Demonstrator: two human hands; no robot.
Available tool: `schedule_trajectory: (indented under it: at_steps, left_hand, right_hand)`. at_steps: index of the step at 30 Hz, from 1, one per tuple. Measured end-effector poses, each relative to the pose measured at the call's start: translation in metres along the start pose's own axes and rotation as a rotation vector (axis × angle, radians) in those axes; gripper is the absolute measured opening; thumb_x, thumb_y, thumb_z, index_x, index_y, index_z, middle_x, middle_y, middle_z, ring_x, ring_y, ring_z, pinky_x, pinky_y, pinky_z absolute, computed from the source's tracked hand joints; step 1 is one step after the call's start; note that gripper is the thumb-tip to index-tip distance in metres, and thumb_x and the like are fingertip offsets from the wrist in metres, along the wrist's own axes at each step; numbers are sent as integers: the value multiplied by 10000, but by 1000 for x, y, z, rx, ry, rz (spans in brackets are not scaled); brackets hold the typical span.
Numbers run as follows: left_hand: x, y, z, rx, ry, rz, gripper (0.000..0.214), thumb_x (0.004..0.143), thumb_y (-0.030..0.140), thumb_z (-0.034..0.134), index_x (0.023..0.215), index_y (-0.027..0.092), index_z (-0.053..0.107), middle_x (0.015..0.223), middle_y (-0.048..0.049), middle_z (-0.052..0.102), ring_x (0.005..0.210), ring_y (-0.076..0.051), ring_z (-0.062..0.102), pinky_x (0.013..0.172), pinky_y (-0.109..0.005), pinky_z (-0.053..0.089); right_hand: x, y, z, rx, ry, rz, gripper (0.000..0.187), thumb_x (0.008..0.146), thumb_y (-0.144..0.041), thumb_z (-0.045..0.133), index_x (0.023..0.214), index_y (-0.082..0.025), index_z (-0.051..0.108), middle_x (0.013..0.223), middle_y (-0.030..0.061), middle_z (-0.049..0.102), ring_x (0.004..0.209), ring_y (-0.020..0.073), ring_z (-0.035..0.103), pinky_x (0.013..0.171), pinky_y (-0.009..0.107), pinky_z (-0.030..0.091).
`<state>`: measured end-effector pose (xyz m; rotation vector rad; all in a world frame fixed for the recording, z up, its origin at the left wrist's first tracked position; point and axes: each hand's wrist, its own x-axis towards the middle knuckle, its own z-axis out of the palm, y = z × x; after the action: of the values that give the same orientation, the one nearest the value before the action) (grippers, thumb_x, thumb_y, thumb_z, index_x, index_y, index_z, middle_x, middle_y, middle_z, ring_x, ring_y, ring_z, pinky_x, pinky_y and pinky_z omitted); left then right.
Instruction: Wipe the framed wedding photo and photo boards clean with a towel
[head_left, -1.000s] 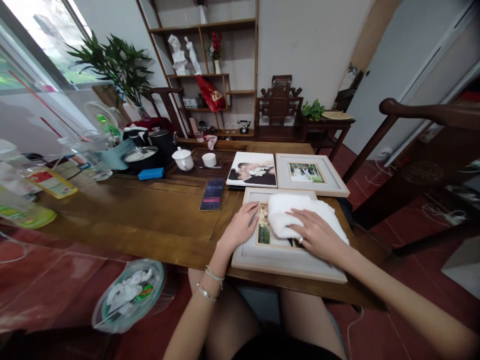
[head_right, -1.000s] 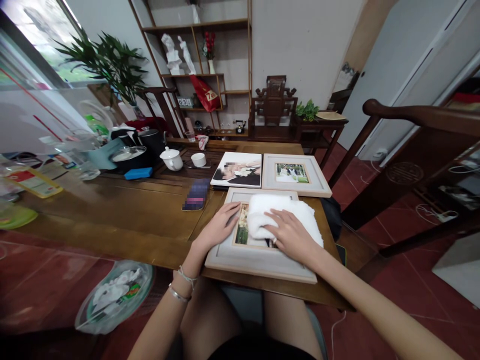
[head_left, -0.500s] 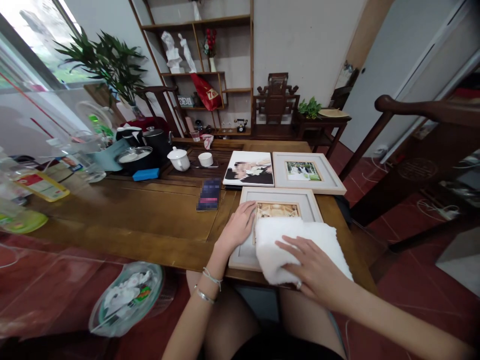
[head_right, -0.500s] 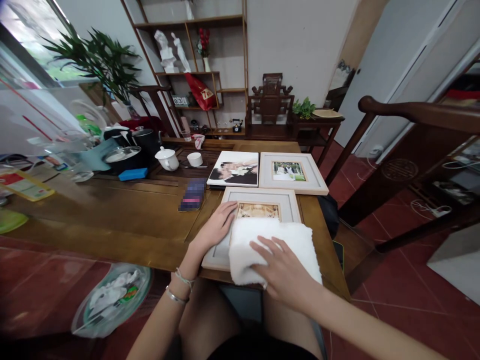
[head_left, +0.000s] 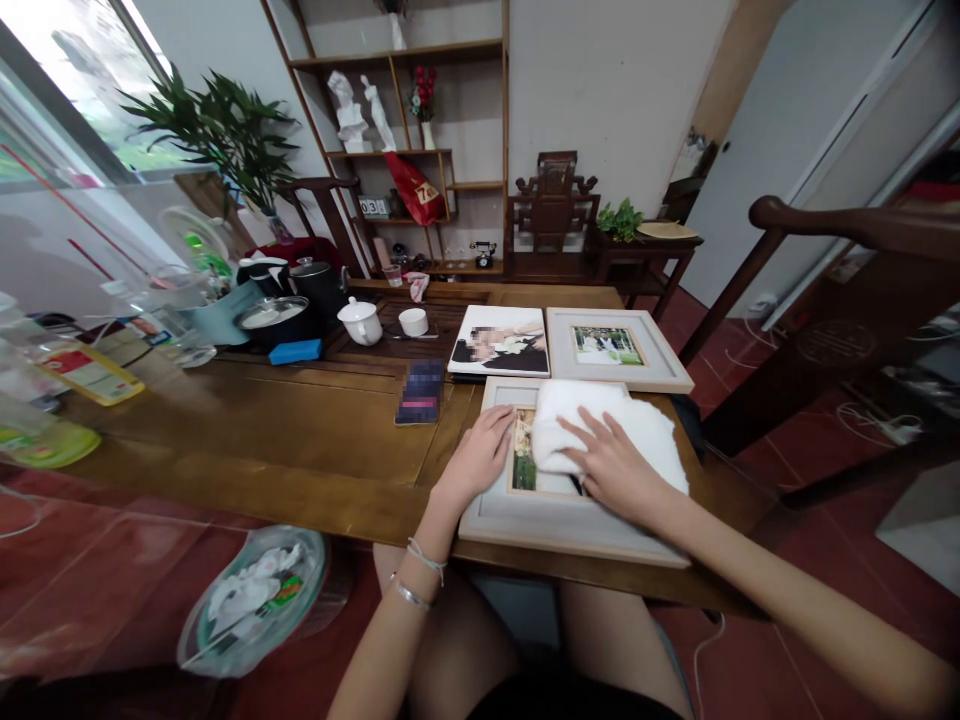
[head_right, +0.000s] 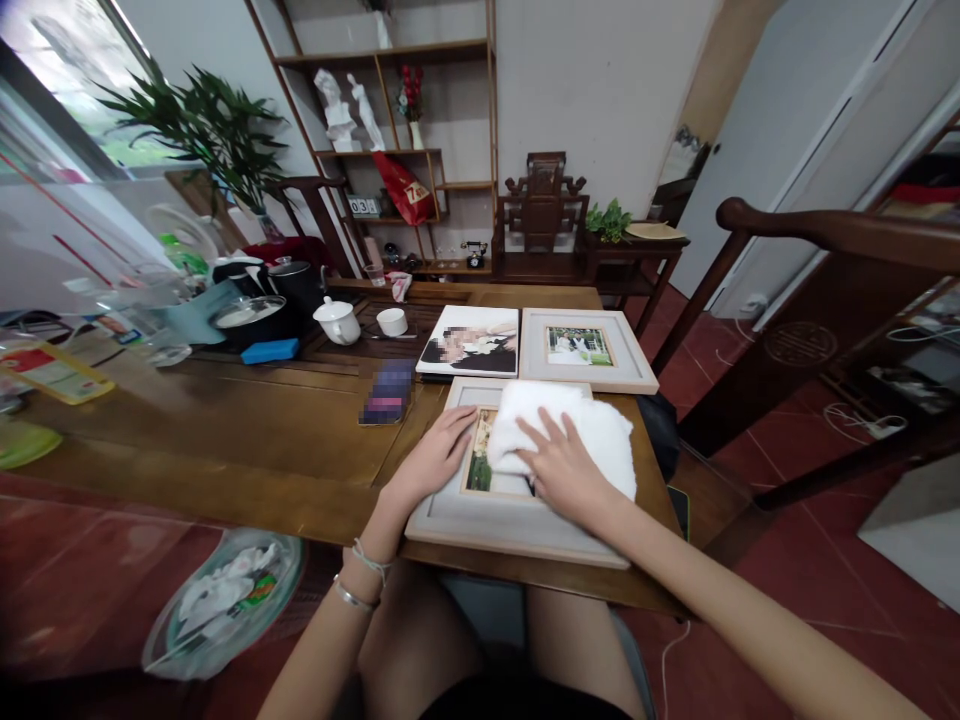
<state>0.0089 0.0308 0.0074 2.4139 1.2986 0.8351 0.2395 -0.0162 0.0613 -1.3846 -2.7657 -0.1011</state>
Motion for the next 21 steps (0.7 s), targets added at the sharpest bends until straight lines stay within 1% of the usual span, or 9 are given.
schedule_trajectory:
  at_steps: [4,7,8,10,13,15,17,19,21]
  left_hand:
    - [0,0,0,2,-4,7,386,949,216,350,1311,183,482,1369,-116,497,1313,-219,417,1091,-448,385]
    - [0,0,-1,-4,-10,0,387,952,225,348,1313,186,480,1373,-112,494,1318,-216,412,1095,-441,381]
    - [0,0,-1,-6,-9,2,385,953,228,348,1311,188,483,1370,-111,497,1317,-216,414,1095,-440,381]
    - [0,1,-1,-7,-7,5,382,953,234,349,1307,190,487,1366,-112,501,1314,-216,418,1094,-440,381]
    - [0,1,-1,0,-12,3,383,954,240,348,1306,184,489,1367,-118,498,1312,-222,419,1093,-445,381]
    - [0,1,-1,2,-19,-3,385,955,245,347,1307,175,489,1370,-122,495,1312,-225,417,1091,-446,383]
    - [0,2,-2,2,-22,-10,386,956,247,347,1305,167,492,1369,-125,496,1312,-226,416,1092,-445,382]
    - [0,2,-2,0,-21,-13,386,956,244,347,1304,165,495,1367,-126,499,1312,-225,417,1092,-444,382]
    - [0,3,-2,-4,-20,-11,385,954,238,349,1304,169,495,1367,-123,501,1312,-224,417,1090,-445,383]
  right_hand:
    - [-39,-45,-15,185,-104,-160,480,720,-101,608,1175,-251,622,1473,70,397,1369,369,269,1066,600,273]
    - [-55,-58,-16,229,-83,-229,424,701,-149,651,1113,-249,648,1495,72,357,1375,370,255,1068,600,273]
    - [-56,-57,-13,228,-61,-232,418,693,-153,658,1100,-247,654,1496,75,357,1375,366,257,1072,595,268]
    - [-51,-45,-5,201,-12,-194,438,676,-132,654,1099,-246,656,1483,79,378,1375,350,266,1083,581,255]
    - [-33,-10,6,98,54,-59,477,665,-87,623,1115,-242,655,1453,84,424,1366,340,289,1094,570,229]
    - [-18,16,9,-3,95,32,489,682,-73,593,1140,-236,647,1446,88,433,1362,343,291,1097,577,206]
    - [-4,35,9,-96,145,121,488,708,-71,564,1165,-226,635,1446,93,431,1365,354,275,1092,594,188]
    - [6,41,8,-150,171,166,476,732,-72,543,1181,-209,627,1443,101,435,1365,363,267,1083,593,201]
    - [8,32,6,-158,143,150,454,749,-91,548,1184,-194,628,1428,119,450,1352,376,288,1071,583,231]
